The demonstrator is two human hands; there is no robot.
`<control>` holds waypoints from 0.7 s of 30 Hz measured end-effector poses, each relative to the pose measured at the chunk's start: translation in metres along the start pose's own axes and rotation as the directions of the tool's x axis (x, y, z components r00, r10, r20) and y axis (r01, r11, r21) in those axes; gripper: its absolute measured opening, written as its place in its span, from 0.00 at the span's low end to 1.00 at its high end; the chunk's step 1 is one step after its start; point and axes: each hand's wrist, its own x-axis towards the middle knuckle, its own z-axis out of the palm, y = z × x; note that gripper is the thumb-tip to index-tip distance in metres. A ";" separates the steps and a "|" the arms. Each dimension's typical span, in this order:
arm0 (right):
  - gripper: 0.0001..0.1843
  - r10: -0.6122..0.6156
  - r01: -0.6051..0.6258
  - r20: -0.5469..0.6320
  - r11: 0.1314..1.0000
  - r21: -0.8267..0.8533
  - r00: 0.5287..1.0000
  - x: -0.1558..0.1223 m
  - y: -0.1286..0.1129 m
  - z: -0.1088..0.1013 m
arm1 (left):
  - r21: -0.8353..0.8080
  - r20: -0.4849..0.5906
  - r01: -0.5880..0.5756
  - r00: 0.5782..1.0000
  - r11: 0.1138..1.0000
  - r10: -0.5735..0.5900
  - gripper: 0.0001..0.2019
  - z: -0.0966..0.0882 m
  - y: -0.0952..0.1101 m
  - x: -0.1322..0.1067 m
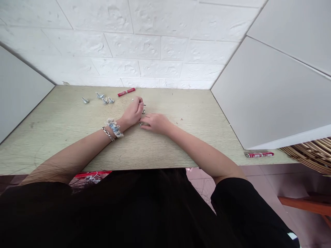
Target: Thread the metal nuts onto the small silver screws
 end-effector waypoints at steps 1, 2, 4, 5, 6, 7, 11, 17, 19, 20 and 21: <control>0.16 -0.006 0.006 0.020 1.000 0.012 1.000 0.000 0.000 0.000 | -0.009 -0.008 -0.005 1.000 1.000 0.005 0.07 0.000 -0.001 0.000; 0.15 -0.008 0.007 0.035 1.000 0.022 0.999 0.001 -0.001 -0.001 | -0.015 -0.009 -0.010 1.000 1.000 0.010 0.07 0.000 -0.001 0.000; 0.15 -0.005 0.003 0.048 0.999 0.038 0.999 0.001 -0.003 -0.003 | -0.021 0.001 -0.020 1.000 1.000 0.020 0.06 0.001 -0.002 0.000; 0.15 -0.002 0.000 0.048 0.999 0.045 0.999 0.002 -0.004 -0.003 | -0.024 0.007 -0.025 1.000 0.999 0.026 0.06 0.001 -0.002 0.000; 0.16 0.001 -0.003 0.045 0.999 0.052 0.999 0.002 -0.005 -0.003 | -0.030 0.012 -0.032 0.999 0.999 0.032 0.06 0.001 -0.002 0.000; 0.16 0.002 -0.005 0.044 0.998 0.060 0.999 0.003 -0.007 -0.003 | -0.036 0.014 -0.037 0.999 0.999 0.037 0.06 0.001 -0.002 0.000; 0.12 -0.008 0.003 0.048 0.994 0.112 0.999 0.006 -0.011 -0.001 | -0.058 0.013 -0.038 0.999 0.998 0.039 0.06 0.000 -0.002 0.000; 0.08 0.031 -0.022 -0.040 0.978 0.206 0.999 0.008 -0.012 0.005 | -0.110 -0.007 0.022 1.000 0.994 -0.023 0.06 -0.001 -0.002 0.001; 0.08 0.093 -0.048 -0.162 0.964 0.260 0.982 0.008 -0.006 0.004 | -0.160 -0.040 0.047 0.998 0.986 -0.054 0.06 0.000 -0.004 0.001; 0.09 0.142 -0.068 -0.233 0.952 0.297 0.962 0.007 -0.003 0.003 | -0.193 -0.058 0.060 0.996 0.979 -0.072 0.06 0.002 -0.005 0.002; 0.10 0.206 -0.098 -0.297 0.935 0.342 0.932 0.007 0.002 0.002 | -0.224 -0.072 0.071 0.993 0.972 -0.089 0.07 0.004 -0.007 0.002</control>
